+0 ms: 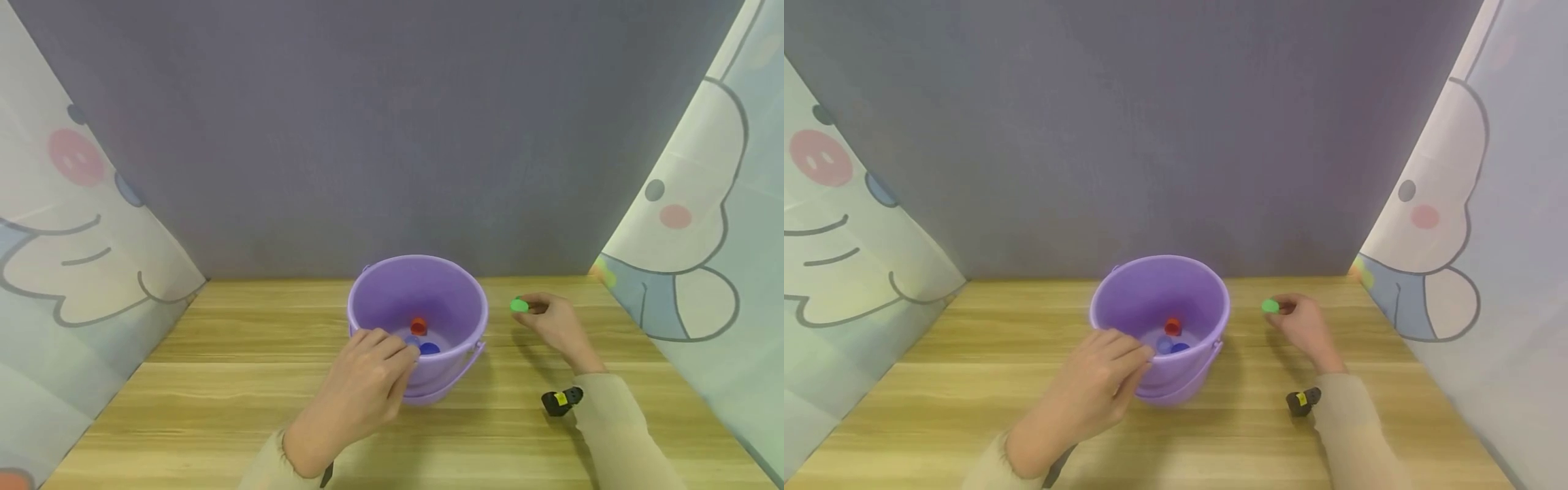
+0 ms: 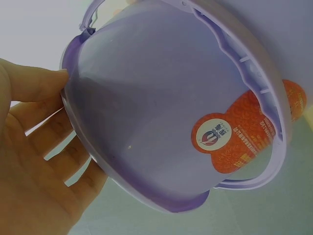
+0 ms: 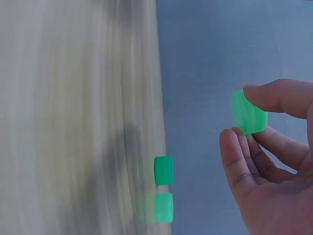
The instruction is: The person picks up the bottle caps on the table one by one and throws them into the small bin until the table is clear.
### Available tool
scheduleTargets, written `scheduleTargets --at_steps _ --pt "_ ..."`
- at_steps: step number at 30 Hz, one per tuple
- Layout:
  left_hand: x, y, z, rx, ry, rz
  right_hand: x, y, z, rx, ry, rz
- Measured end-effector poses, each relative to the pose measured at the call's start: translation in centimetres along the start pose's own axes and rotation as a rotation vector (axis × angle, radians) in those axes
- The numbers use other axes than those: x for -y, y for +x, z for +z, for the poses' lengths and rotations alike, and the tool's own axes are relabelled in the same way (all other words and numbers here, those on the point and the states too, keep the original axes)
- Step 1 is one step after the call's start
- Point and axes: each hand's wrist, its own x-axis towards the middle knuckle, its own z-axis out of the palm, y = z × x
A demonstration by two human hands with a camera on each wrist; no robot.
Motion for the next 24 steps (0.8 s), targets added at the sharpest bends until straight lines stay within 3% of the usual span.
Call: scheduleTargets --at_steps 24 --pt "0.1 -0.1 0.0 -0.036 0.032 0.023 2.8 0.2 2.5 0.011 0.108 -0.026"
